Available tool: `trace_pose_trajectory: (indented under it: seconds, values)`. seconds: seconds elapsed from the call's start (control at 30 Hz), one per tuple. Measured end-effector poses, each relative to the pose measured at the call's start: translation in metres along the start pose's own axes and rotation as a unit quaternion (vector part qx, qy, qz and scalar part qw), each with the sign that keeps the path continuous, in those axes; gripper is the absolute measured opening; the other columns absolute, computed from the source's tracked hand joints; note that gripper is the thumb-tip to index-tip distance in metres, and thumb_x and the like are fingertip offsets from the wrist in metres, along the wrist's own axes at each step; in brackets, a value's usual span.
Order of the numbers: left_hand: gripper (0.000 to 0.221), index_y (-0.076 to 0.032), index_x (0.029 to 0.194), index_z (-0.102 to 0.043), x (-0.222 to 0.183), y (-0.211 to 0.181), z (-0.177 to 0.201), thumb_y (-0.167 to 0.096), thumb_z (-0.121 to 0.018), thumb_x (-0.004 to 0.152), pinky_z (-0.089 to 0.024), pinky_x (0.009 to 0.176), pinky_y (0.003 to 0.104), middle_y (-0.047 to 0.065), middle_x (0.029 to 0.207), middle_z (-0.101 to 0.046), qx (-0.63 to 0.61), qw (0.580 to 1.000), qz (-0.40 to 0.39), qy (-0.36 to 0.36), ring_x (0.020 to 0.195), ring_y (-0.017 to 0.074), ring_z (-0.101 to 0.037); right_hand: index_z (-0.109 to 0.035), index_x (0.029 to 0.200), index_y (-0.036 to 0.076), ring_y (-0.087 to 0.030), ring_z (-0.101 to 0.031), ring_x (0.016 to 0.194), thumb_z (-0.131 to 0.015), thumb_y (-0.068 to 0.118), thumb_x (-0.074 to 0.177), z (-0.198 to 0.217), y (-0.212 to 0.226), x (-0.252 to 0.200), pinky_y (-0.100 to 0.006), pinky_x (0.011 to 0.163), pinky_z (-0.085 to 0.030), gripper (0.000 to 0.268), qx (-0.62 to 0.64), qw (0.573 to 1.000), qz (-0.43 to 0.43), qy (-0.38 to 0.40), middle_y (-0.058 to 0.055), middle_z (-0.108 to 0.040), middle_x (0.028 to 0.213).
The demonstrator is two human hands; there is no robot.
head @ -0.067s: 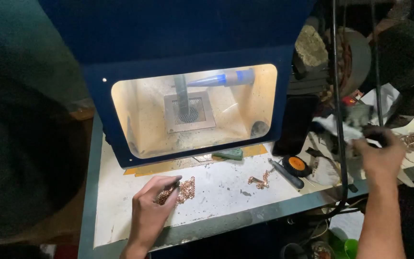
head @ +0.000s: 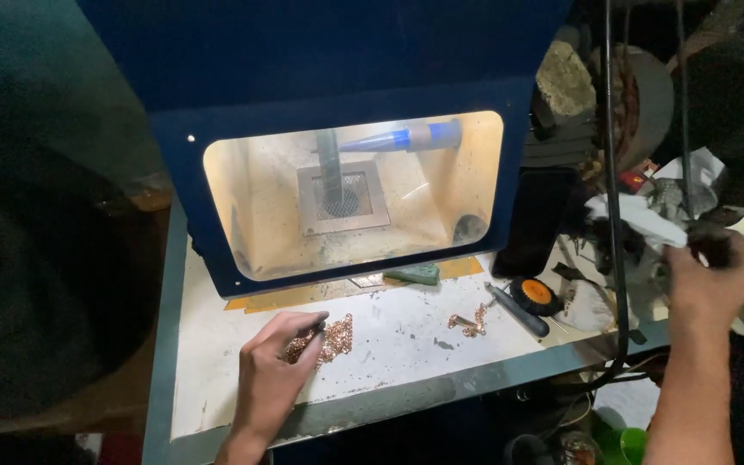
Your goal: Polishing a small metal chain using a benchtop polishing machine inside a protective enclosure.
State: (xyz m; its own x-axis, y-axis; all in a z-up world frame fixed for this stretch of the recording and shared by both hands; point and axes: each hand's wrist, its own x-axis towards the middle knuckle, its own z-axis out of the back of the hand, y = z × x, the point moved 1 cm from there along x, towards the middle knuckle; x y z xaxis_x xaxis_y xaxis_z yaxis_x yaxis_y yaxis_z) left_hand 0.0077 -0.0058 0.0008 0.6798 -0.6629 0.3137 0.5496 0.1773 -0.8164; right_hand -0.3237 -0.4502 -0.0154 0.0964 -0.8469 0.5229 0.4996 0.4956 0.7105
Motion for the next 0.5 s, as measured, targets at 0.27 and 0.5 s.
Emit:
trace_pose_trajectory:
  seconds: [0.27, 0.5]
  values:
    - [0.042, -0.008, 0.115, -0.074, 0.004, 0.010, -0.020, -0.002, -0.085, 0.075, -0.063, 0.088, 0.029, 0.010, 0.104, -0.079, 0.053, 0.988, -0.146, -0.005, 0.094, 0.0202, -0.076, -0.070, 0.124, -0.005, -0.041, -0.068, 0.096, -0.073, 0.011, 0.091, -0.018, -0.002, -0.001, -0.047, 0.079, -0.049, 0.037, -0.109, 0.962, 0.139, 0.209, -0.027, -0.073, 0.109]
    - [0.029, -0.002, 0.111, -0.071, 0.007, -0.003, -0.008, 0.000, -0.079, 0.083, -0.065, 0.074, 0.036, 0.015, 0.098, -0.077, 0.102, 0.972, -0.182, 0.107, 0.082, 0.0272, -0.076, -0.073, 0.128, -0.002, -0.043, -0.067, 0.107, -0.079, 0.017, 0.092, -0.014, 0.020, -0.015, -0.050, 0.086, -0.050, 0.042, -0.181, 0.957, 0.096, 0.208, -0.024, -0.072, 0.121]
